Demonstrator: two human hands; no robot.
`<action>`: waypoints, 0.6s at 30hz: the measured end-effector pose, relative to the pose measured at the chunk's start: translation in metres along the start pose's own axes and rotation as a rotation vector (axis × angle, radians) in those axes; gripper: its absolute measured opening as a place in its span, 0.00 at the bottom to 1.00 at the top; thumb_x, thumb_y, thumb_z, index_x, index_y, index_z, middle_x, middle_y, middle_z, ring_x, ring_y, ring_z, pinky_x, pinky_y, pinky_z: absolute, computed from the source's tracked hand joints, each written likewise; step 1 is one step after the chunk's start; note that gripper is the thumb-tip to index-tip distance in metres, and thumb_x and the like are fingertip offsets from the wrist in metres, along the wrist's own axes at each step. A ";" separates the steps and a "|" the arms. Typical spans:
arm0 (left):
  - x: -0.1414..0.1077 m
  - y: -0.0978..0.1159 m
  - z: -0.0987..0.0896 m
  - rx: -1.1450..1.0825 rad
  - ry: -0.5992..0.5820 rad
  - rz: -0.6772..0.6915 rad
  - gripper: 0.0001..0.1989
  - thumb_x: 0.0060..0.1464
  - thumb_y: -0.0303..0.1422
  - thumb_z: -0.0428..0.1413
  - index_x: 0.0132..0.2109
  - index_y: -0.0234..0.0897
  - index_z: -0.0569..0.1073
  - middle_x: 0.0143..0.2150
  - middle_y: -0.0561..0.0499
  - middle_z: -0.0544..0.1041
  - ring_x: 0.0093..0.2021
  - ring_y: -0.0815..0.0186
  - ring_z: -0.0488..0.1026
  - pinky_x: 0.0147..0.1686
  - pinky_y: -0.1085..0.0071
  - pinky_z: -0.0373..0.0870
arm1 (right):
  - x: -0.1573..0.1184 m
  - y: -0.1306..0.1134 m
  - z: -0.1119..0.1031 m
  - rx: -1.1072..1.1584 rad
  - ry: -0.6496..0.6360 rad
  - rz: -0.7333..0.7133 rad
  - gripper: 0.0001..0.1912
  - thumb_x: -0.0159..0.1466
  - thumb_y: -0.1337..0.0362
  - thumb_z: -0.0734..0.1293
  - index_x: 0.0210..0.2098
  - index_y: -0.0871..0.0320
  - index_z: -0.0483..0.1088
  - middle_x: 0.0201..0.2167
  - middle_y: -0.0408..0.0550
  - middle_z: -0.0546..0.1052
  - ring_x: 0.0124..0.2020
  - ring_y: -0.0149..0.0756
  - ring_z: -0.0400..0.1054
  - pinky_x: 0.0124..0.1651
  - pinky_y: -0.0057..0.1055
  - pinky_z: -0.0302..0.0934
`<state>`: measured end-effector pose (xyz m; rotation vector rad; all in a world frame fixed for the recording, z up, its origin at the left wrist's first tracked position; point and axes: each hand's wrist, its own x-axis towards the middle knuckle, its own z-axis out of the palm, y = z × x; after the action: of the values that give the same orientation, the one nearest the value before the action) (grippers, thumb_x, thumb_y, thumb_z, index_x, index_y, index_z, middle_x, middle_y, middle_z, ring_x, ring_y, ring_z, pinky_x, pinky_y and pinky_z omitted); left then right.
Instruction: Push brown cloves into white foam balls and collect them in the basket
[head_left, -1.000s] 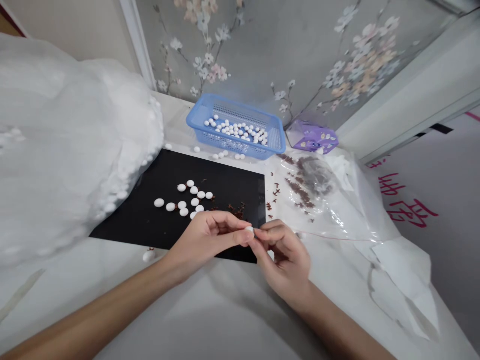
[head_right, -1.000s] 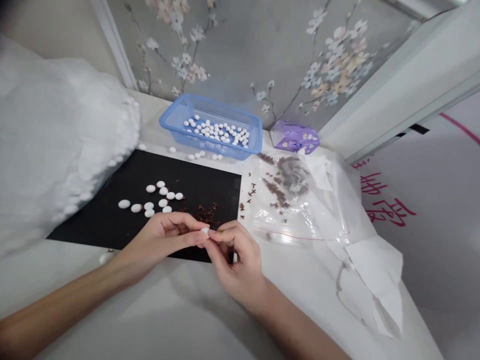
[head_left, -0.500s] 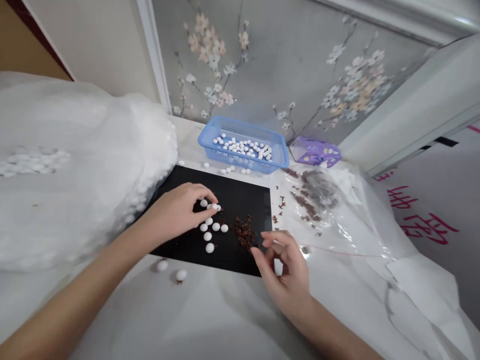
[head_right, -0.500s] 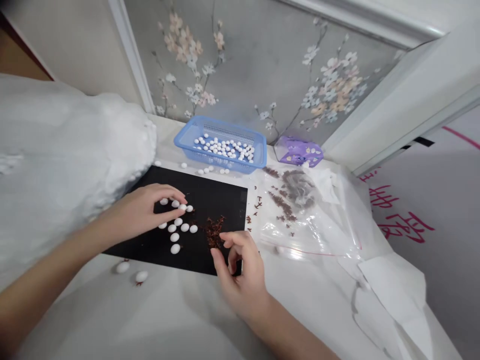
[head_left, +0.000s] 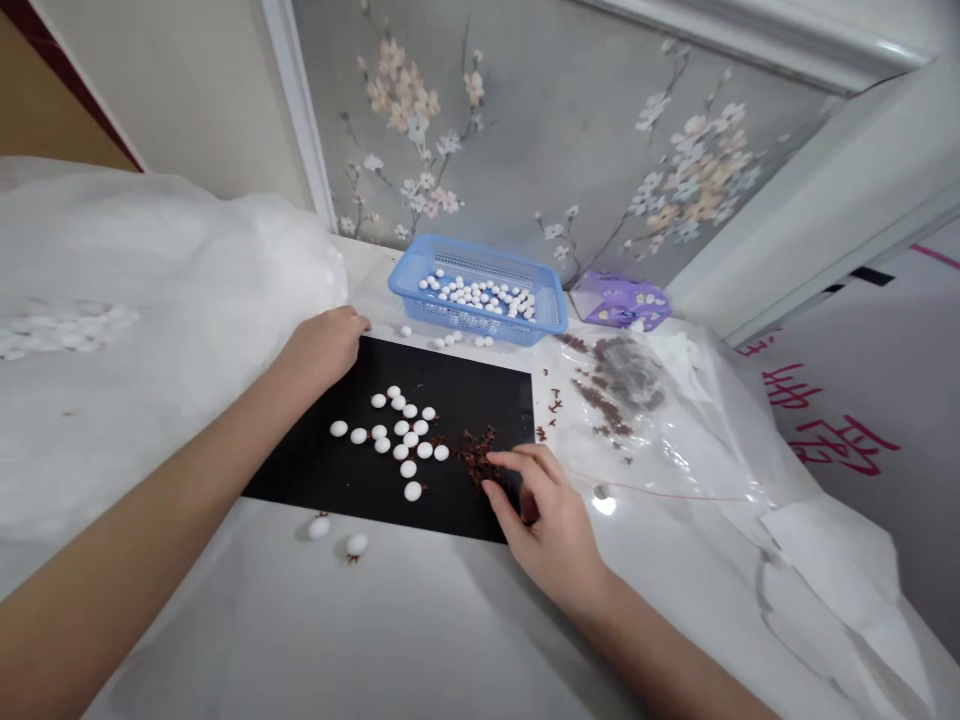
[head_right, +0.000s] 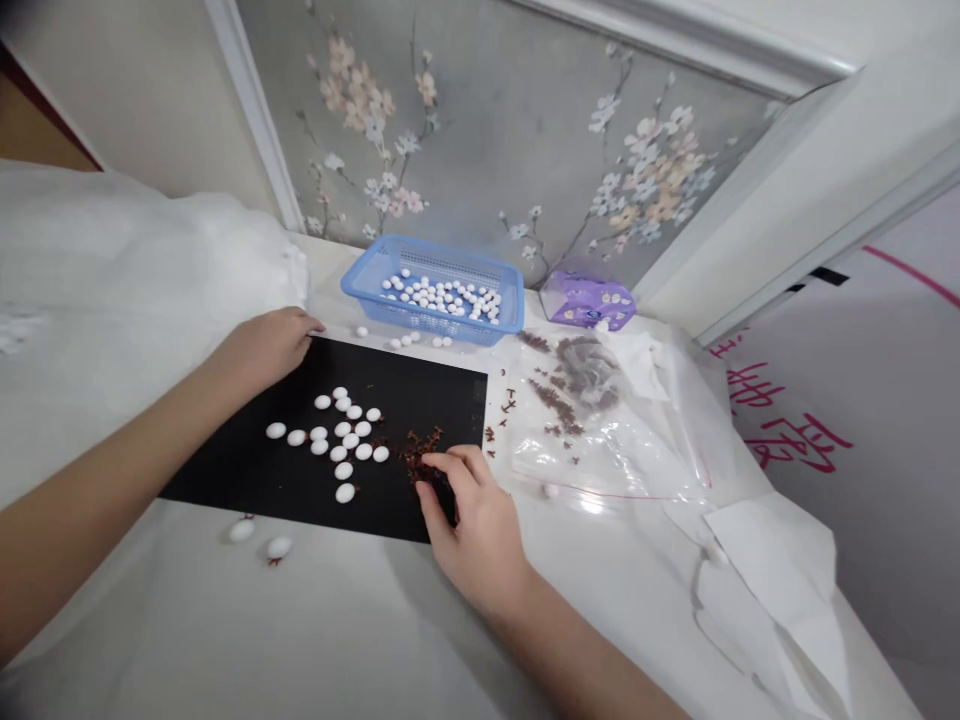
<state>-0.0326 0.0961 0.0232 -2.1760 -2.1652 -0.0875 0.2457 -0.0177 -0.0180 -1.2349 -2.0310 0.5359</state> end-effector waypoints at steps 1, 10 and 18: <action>-0.002 0.001 0.001 0.012 0.007 0.001 0.18 0.53 0.25 0.42 0.45 0.32 0.73 0.47 0.39 0.73 0.45 0.54 0.72 0.41 0.63 0.66 | 0.001 0.001 0.000 -0.031 -0.030 0.013 0.09 0.61 0.66 0.62 0.42 0.55 0.68 0.39 0.46 0.69 0.17 0.21 0.58 0.23 0.25 0.60; -0.044 0.046 -0.005 -0.403 0.232 0.090 0.13 0.56 0.35 0.47 0.41 0.36 0.73 0.41 0.48 0.75 0.36 0.62 0.74 0.38 0.68 0.68 | 0.000 0.000 -0.002 -0.045 -0.086 -0.009 0.09 0.61 0.66 0.61 0.38 0.57 0.71 0.35 0.46 0.73 0.19 0.24 0.62 0.21 0.23 0.58; -0.075 0.084 -0.001 -0.918 0.083 0.088 0.11 0.54 0.39 0.52 0.38 0.38 0.74 0.36 0.52 0.77 0.33 0.68 0.73 0.32 0.75 0.70 | -0.002 0.004 -0.001 -0.199 -0.058 -0.187 0.12 0.62 0.69 0.60 0.43 0.56 0.71 0.36 0.48 0.74 0.28 0.28 0.69 0.27 0.23 0.63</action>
<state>0.0511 0.0205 0.0161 -2.5594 -2.2124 -1.3749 0.2490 -0.0174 -0.0207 -1.1361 -2.2645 0.2891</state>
